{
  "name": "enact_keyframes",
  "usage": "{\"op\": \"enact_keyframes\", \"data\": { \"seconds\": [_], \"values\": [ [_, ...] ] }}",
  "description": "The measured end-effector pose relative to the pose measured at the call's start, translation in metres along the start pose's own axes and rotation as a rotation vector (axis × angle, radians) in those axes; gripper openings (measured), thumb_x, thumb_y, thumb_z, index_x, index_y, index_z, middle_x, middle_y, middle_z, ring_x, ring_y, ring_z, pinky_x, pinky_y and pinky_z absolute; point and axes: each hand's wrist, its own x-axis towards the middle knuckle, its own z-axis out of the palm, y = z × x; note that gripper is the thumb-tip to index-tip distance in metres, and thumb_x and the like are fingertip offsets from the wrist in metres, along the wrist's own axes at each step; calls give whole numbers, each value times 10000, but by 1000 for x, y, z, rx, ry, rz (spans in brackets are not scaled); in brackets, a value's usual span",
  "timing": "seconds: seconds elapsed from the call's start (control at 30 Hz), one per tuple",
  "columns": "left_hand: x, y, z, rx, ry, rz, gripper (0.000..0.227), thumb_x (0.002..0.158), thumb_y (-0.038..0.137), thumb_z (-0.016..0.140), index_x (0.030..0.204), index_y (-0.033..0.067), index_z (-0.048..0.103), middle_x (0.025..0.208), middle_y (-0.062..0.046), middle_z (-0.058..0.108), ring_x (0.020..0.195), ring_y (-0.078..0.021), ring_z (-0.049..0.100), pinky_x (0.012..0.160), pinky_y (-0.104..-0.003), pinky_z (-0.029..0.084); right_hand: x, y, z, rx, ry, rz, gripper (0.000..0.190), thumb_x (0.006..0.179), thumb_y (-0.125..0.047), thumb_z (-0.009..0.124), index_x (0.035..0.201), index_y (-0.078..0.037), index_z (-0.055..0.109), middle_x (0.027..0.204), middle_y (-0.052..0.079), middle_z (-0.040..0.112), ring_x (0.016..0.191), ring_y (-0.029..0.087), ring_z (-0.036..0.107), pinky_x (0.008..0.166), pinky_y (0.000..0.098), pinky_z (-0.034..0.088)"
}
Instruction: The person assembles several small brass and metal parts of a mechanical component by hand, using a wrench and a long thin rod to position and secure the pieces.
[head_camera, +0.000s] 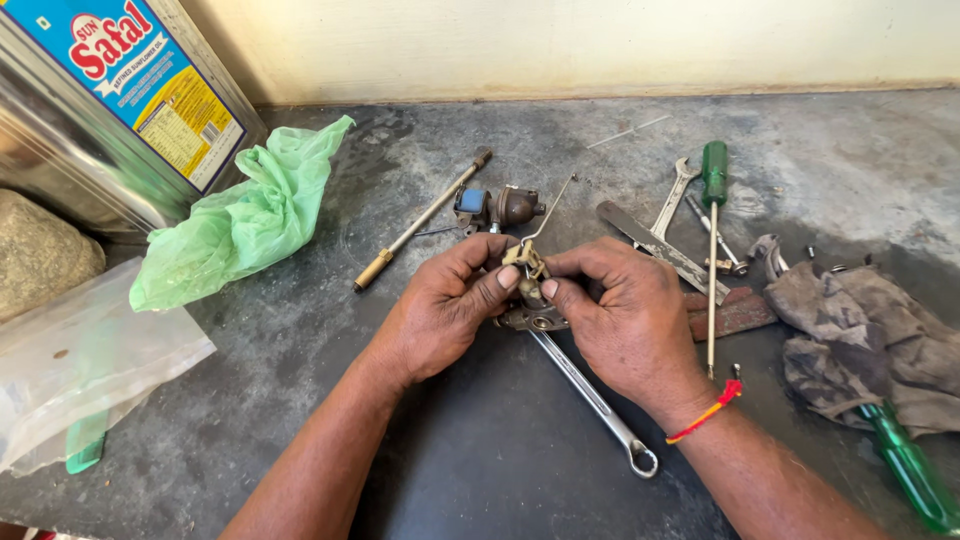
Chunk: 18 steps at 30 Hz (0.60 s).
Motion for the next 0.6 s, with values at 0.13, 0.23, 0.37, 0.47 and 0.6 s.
{"op": "enact_keyframes", "data": {
  "seconds": [0.13,0.23,0.37,0.47,0.6],
  "values": [
    [0,10,1,138,28,-31,327,1021,236,619,1257,12,647,995,0,693,872,-64,607,765,-241,545,1,5,2,69,-29,31,145,837,-66,784,981,-58,773,862,42,760,753,131,731,656,276,573],
    [-2,14,3,237,46,6,322,1019,238,618,1247,13,656,1002,-12,719,902,-67,636,792,-249,569,-1,8,2,57,-21,-7,156,839,-69,784,994,-57,771,869,44,758,767,127,738,672,277,575],
    [-6,21,6,294,74,-3,343,1005,238,629,1266,17,650,1013,-31,747,922,-75,655,800,-255,570,-1,5,4,51,-39,33,155,840,-82,782,994,-67,774,866,37,756,755,129,739,661,281,576],
    [-4,24,7,307,74,-28,365,1013,255,612,1290,22,656,1009,-37,749,910,-79,650,786,-258,569,-1,4,3,31,-36,29,141,840,-87,787,979,-69,775,861,36,755,760,129,736,665,283,575],
    [-2,20,5,243,33,-14,395,1027,284,577,1317,25,646,1020,-20,741,932,-77,657,805,-252,573,-1,3,3,32,-30,22,137,839,-89,784,974,-71,772,864,35,755,755,125,734,659,284,577]
  ]
}}
